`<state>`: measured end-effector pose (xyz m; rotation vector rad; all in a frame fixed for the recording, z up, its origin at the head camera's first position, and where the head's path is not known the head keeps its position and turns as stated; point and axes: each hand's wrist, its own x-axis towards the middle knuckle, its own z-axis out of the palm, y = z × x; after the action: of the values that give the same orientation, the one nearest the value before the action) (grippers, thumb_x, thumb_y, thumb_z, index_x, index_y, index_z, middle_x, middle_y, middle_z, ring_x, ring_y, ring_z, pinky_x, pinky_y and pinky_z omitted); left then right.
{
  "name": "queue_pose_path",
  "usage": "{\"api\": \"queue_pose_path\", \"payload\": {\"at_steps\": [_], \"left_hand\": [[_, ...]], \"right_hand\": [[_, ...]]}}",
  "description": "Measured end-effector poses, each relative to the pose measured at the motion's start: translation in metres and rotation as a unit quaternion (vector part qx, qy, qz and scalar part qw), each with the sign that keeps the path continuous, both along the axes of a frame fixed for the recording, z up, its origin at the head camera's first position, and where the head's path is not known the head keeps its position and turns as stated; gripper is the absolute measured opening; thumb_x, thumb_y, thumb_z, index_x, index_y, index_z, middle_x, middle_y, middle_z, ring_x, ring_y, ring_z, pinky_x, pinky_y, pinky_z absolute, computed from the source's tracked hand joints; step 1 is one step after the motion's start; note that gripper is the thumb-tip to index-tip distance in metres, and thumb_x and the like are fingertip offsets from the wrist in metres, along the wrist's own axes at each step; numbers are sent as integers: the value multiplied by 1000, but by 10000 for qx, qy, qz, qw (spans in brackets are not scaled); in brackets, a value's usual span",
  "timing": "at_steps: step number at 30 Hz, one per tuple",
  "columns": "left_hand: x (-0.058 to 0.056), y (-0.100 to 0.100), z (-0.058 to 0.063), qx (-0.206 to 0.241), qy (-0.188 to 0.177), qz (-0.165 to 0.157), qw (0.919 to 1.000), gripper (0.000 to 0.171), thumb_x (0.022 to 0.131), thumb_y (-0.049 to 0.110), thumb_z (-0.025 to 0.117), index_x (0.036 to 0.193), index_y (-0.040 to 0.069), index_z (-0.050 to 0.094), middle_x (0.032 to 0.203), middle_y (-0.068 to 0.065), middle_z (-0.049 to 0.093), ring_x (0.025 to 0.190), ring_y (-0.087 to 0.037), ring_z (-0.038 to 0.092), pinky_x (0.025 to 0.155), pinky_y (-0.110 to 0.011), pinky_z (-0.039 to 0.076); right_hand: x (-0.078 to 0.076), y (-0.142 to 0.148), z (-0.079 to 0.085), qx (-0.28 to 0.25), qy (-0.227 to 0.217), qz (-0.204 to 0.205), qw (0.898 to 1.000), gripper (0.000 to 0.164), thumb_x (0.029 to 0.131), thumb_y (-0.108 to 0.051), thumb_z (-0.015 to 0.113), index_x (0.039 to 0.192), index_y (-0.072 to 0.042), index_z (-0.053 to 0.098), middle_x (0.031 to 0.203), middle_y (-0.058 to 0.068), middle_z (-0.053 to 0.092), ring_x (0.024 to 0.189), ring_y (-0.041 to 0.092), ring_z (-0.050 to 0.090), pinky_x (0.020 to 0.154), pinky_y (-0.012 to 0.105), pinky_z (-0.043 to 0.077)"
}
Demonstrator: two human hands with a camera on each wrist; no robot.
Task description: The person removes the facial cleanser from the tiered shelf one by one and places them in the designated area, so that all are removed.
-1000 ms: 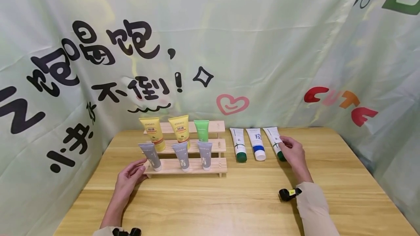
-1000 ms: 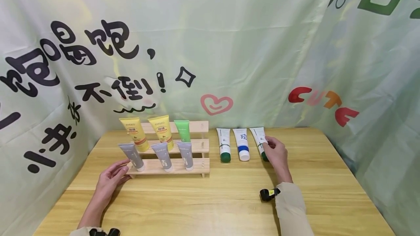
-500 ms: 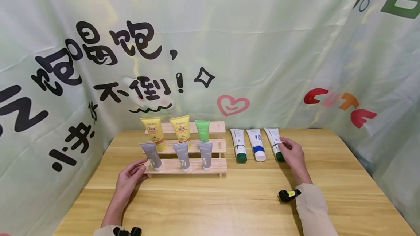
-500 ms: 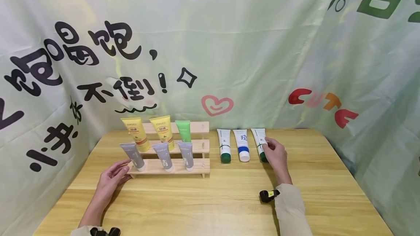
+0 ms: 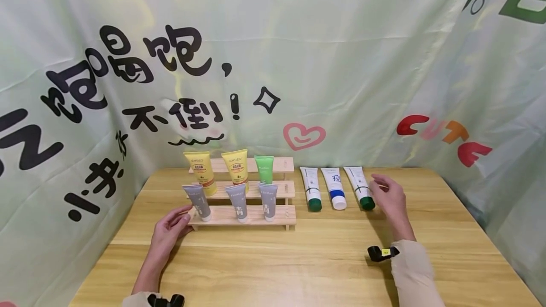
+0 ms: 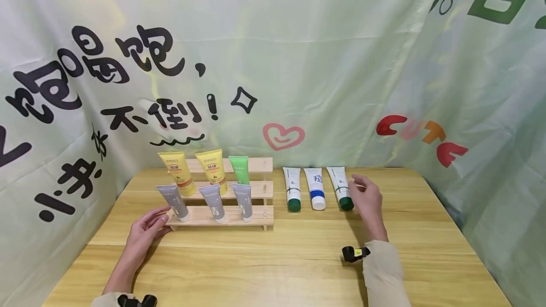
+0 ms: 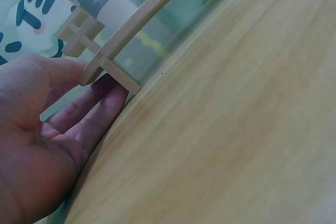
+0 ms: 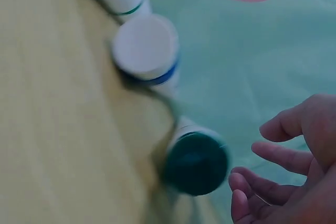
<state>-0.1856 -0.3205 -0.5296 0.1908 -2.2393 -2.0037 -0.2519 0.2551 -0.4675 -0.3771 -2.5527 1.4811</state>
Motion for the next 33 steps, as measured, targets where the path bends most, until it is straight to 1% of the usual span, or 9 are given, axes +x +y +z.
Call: {"api": "queue_pose_path", "payload": {"at_steps": [4, 7, 11, 14, 19, 21, 25, 28, 33], "left_hand": [[0, 0, 1, 64, 3, 11, 10000, 46, 103, 19, 65, 142, -5, 54, 108, 8, 70, 95, -6, 69, 84, -27, 62], [0, 0, 0, 75, 4, 16, 10000, 46, 103, 18, 65, 141, -6, 54, 107, 9, 70, 95, -6, 69, 83, -27, 62], [0, 0, 0, 24, -7, 21, 10000, 46, 104, 19, 65, 141, -5, 55, 108, 8, 70, 95, -7, 69, 84, -27, 62], [0, 0, 0, 29, -39, 32, 10000, 46, 103, 20, 65, 141, -5, 55, 108, 7, 70, 95, -7, 69, 84, -27, 62], [1, 1, 1, 61, -118, 40, 9999, 47, 103, 19, 65, 142, -5, 55, 107, 7, 70, 93, -8, 69, 84, -28, 62], [1, 1, 1, 37, -136, 38, 9999, 47, 103, 20, 65, 142, -4, 54, 107, 7, 70, 94, -8, 69, 84, -27, 62], [1, 1, 1, 3, -157, 41, 9999, 47, 103, 21, 65, 142, -4, 55, 109, 7, 70, 95, -7, 69, 84, -27, 62], [1, 1, 1, -38, -156, 58, 9999, 46, 104, 21, 65, 142, -3, 55, 112, 5, 69, 96, -7, 68, 84, -27, 62], [0, 1, 2, -57, -145, 57, 9999, 46, 104, 20, 64, 142, -3, 55, 114, 4, 69, 97, -6, 68, 85, -27, 62]], "right_hand": [[5, -2, 16, -87, 197, -53, 9998, 45, 106, -30, 51, 145, -7, 57, 143, 17, 57, 129, 32, 51, 97, 37, 46], [7, -7, 25, -17, 401, 2, 9992, 42, 107, -28, 53, 142, -7, 59, 141, 17, 59, 127, 31, 53, 100, 37, 47], [11, -17, 30, 41, 826, 296, 9961, 39, 107, -25, 54, 138, -3, 61, 135, 18, 62, 120, 28, 57, 94, 22, 47], [13, -26, 32, -17, 1136, 476, 9924, 36, 107, -22, 56, 135, -2, 62, 130, 18, 65, 113, 21, 59, 89, 12, 45], [16, -40, 33, -206, 1459, 692, 9867, 34, 105, -19, 60, 134, -1, 62, 125, 18, 68, 102, 4, 59, 85, 7, 47], [17, -44, 34, -274, 1537, 802, 9845, 34, 105, -18, 61, 134, 0, 62, 124, 19, 67, 100, 1, 59, 85, 7, 48], [18, -53, 37, -364, 1660, 934, 9810, 33, 104, -15, 62, 134, -1, 62, 122, 19, 68, 98, 0, 62, 82, 8, 51], [19, -60, 41, -518, 1669, 1063, 9789, 33, 103, -13, 63, 134, -2, 61, 123, 21, 67, 100, 2, 63, 82, 9, 53], [22, -72, 48, -946, 1559, 1439, 9726, 37, 103, -15, 65, 138, -4, 58, 125, 20, 67, 102, 6, 66, 85, 13, 55]]}}
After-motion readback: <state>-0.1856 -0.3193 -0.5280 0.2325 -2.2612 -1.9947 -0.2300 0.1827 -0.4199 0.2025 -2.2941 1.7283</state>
